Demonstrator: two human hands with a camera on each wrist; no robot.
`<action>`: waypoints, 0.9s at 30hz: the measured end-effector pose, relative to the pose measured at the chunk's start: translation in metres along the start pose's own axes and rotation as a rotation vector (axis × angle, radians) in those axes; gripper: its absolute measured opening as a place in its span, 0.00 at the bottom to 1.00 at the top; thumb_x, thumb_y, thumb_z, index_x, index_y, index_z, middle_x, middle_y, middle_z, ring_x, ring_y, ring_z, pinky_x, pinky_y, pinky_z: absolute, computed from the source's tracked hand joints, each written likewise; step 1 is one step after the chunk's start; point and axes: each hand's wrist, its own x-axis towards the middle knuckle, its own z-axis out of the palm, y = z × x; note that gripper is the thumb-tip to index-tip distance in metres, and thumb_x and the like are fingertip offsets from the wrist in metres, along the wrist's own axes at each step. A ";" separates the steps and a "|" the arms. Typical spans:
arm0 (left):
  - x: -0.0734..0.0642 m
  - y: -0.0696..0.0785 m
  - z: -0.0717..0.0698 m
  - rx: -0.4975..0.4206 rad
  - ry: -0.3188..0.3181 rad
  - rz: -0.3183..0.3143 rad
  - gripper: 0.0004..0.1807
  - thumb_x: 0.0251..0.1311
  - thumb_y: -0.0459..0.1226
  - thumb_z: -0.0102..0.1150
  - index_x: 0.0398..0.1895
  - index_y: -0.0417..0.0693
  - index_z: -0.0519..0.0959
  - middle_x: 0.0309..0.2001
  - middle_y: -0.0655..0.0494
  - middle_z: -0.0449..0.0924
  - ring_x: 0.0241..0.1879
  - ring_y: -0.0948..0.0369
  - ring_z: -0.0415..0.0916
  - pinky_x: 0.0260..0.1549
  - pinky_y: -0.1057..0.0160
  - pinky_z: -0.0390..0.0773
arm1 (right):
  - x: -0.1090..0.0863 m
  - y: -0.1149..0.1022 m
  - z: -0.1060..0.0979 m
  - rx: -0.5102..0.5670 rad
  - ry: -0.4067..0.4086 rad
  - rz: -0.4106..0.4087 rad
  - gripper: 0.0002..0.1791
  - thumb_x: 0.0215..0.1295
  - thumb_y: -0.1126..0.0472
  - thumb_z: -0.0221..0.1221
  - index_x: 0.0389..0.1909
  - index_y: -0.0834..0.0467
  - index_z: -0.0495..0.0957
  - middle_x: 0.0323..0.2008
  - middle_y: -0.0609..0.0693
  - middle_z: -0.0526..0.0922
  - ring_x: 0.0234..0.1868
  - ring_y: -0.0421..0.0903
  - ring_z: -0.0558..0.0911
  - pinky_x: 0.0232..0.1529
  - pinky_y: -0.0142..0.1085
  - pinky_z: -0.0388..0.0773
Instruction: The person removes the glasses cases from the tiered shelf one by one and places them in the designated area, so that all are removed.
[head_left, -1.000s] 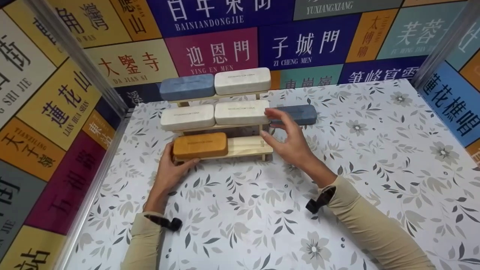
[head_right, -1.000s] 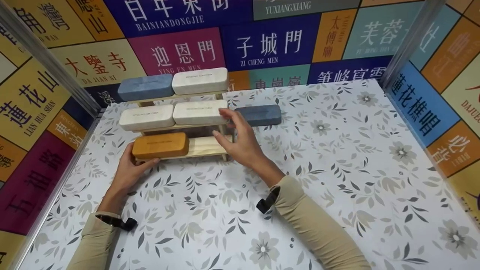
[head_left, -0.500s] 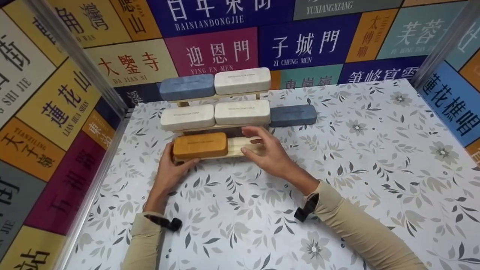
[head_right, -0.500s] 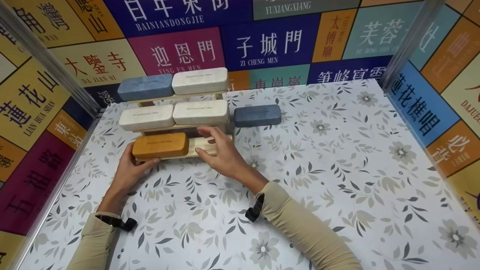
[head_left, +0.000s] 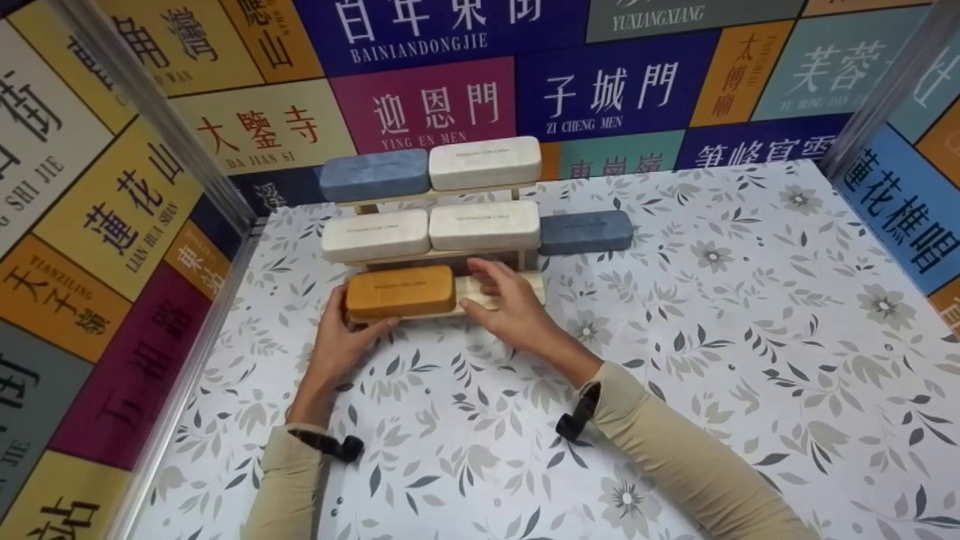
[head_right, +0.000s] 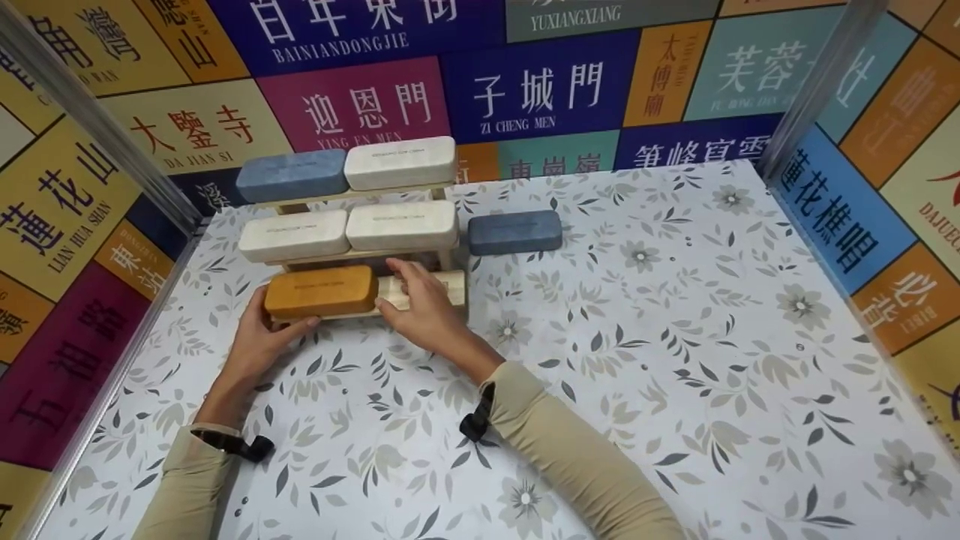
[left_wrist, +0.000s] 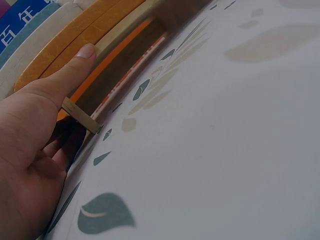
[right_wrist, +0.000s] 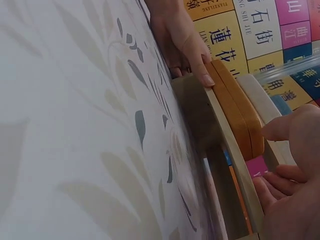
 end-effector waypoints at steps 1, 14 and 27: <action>0.000 0.000 0.000 0.011 0.000 -0.002 0.55 0.57 0.49 0.84 0.84 0.56 0.60 0.80 0.56 0.67 0.82 0.59 0.62 0.84 0.54 0.57 | 0.001 0.000 0.001 -0.002 0.006 0.005 0.37 0.70 0.65 0.69 0.77 0.67 0.68 0.71 0.67 0.75 0.70 0.60 0.80 0.72 0.44 0.79; 0.000 0.001 0.000 0.014 0.003 -0.010 0.57 0.56 0.51 0.85 0.84 0.57 0.60 0.81 0.57 0.67 0.82 0.59 0.61 0.85 0.54 0.55 | 0.012 -0.010 0.011 0.012 -0.055 0.137 0.46 0.68 0.60 0.74 0.82 0.62 0.63 0.77 0.65 0.71 0.74 0.62 0.78 0.75 0.44 0.76; 0.000 0.000 0.001 -0.019 -0.005 0.024 0.56 0.56 0.46 0.85 0.84 0.54 0.60 0.80 0.55 0.67 0.81 0.57 0.63 0.84 0.53 0.58 | 0.012 -0.014 0.027 -0.209 -0.028 0.131 0.53 0.60 0.48 0.80 0.82 0.56 0.66 0.73 0.55 0.76 0.69 0.54 0.78 0.75 0.51 0.74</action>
